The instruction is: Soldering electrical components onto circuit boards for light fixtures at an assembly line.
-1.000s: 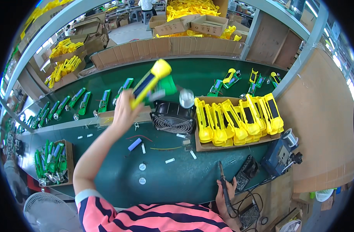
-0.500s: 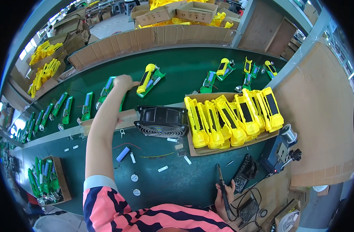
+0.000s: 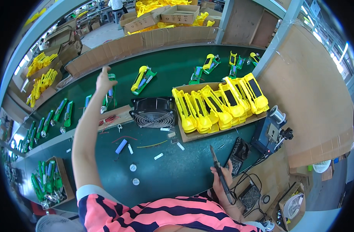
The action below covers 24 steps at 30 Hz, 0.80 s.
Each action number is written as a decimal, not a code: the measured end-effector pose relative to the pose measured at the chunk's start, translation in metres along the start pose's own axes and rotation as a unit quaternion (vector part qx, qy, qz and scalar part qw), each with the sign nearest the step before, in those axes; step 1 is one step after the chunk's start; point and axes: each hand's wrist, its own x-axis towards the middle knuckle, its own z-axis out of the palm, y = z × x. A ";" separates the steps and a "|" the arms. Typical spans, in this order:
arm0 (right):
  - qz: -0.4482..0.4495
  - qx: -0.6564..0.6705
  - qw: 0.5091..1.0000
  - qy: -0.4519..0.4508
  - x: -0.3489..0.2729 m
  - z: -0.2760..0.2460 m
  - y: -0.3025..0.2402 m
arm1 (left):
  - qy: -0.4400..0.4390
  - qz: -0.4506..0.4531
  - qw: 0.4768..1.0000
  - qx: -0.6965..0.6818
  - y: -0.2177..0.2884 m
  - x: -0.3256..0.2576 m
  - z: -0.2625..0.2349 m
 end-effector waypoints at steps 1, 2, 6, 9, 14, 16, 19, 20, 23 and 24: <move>-0.011 0.014 1.000 0.014 0.007 0.001 -0.002 | -0.003 0.017 1.000 -0.013 0.004 -0.005 -0.027; -0.013 0.058 0.997 0.039 0.018 0.007 -0.004 | 0.016 0.057 0.998 -0.011 0.007 -0.016 -0.056; -0.047 0.029 0.998 -0.005 0.075 0.040 -0.019 | 0.070 0.091 0.990 -0.079 0.006 -0.096 -0.143; -0.058 0.040 0.997 0.004 0.103 0.070 -0.016 | 0.035 0.042 0.992 -0.115 0.025 -0.186 -0.165; -0.053 0.038 0.998 0.020 0.118 0.114 0.009 | -0.085 -0.183 0.943 -0.266 0.054 -0.339 -0.101; -0.038 0.077 0.996 0.021 0.121 0.120 0.010 | -0.098 -0.298 0.863 -0.397 0.073 -0.387 -0.063; -0.025 0.212 0.976 0.050 0.129 0.105 -0.013 | -0.059 -0.173 0.934 -0.306 0.085 -0.418 -0.030; -0.009 0.224 0.974 0.030 0.129 0.089 -0.025 | -0.033 -0.100 0.978 -0.182 0.096 -0.413 -0.038; -0.034 0.239 0.970 0.022 0.113 0.050 -0.037 | 0.187 0.021 0.982 0.016 0.126 -0.389 -0.068; -0.012 0.270 0.963 0.007 0.100 0.038 -0.040 | 0.170 0.064 0.983 -0.022 0.129 -0.387 -0.076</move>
